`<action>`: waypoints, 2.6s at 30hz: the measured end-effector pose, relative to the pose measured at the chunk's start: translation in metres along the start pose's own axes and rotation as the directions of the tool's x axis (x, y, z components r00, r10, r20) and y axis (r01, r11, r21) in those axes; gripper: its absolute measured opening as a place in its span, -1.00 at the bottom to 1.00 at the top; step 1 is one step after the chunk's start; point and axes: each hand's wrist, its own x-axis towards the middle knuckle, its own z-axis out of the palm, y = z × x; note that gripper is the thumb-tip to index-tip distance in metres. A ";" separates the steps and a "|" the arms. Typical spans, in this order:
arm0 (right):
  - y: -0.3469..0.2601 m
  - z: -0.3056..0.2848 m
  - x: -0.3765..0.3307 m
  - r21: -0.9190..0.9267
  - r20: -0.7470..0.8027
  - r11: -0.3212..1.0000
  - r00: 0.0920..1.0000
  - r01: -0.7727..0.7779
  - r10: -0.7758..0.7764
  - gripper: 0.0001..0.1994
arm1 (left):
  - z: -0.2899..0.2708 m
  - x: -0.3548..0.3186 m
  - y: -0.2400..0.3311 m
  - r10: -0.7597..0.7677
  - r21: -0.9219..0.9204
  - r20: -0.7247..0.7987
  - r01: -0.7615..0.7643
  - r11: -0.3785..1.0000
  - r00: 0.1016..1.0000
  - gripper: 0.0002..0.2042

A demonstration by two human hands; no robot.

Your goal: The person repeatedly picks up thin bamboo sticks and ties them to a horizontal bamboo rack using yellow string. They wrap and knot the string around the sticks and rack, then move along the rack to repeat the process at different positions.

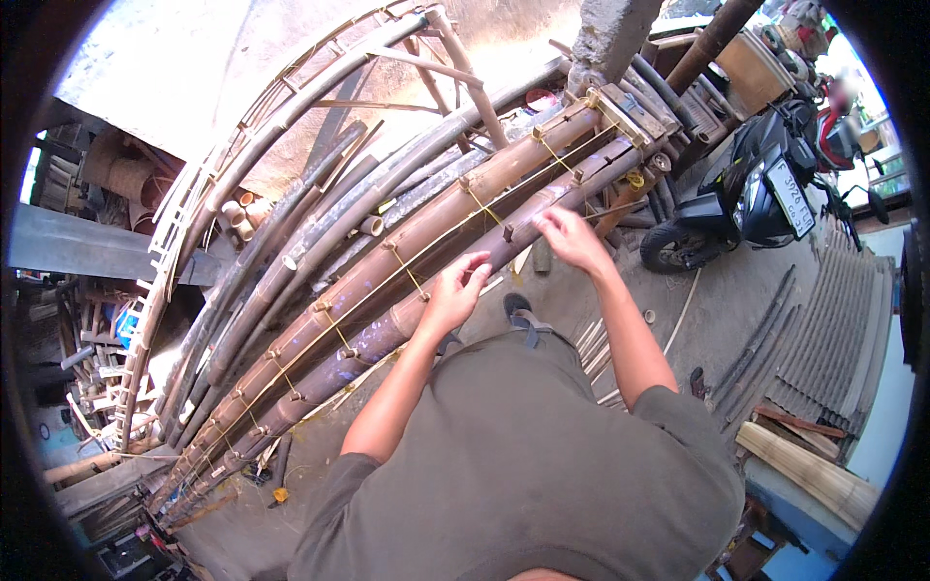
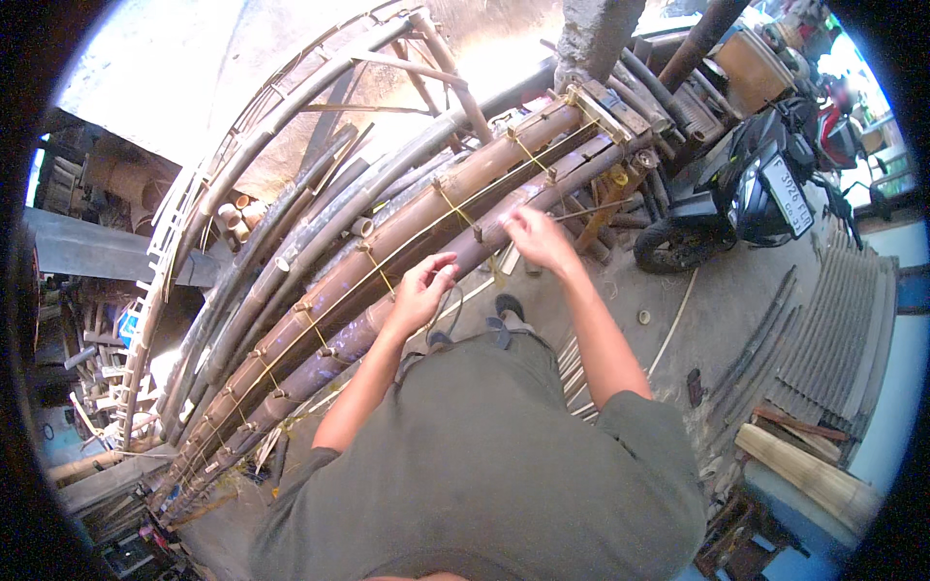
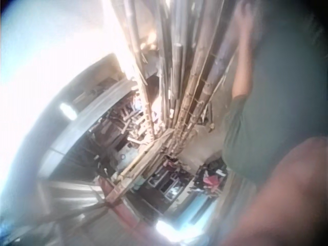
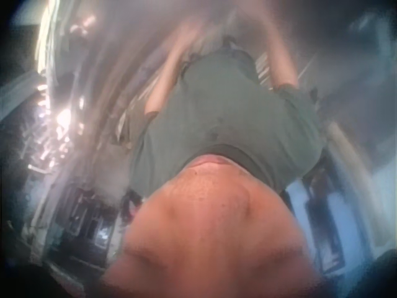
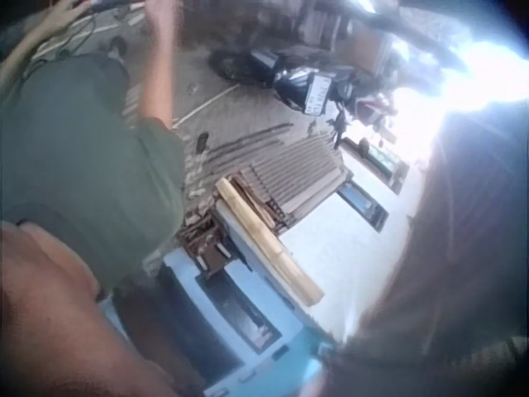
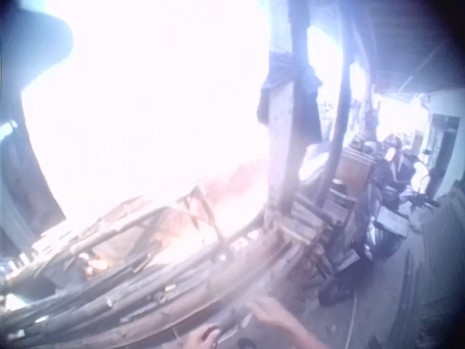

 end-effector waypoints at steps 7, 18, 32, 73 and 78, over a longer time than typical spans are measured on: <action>-0.005 0.033 -0.008 0.817 0.393 0.479 0.918 -0.321 -0.053 -0.72 | 0.030 0.032 0.004 -0.225 -0.510 0.058 0.222 0.831 0.973 -0.80; 0.029 0.059 -0.027 -0.093 -0.251 0.987 0.956 0.130 -0.150 -0.83 | 0.045 0.082 -0.039 0.512 0.524 -0.232 -0.337 0.782 0.827 -0.88; 0.021 0.035 0.070 -0.153 0.020 0.985 0.996 0.084 -0.081 -0.75 | 0.036 0.078 -0.032 0.447 0.440 -0.155 -0.344 0.830 0.881 -0.91; 0.032 0.044 0.012 -0.620 -0.005 0.691 0.878 0.373 -0.479 -0.83 | 0.033 0.067 -0.051 0.654 0.579 -0.057 -0.509 0.637 0.754 -0.75; -0.008 0.052 -0.041 -0.608 0.209 0.495 0.726 0.621 -0.655 -0.90 | 0.034 0.067 -0.049 0.618 0.606 -0.048 -0.469 0.642 0.785 -0.75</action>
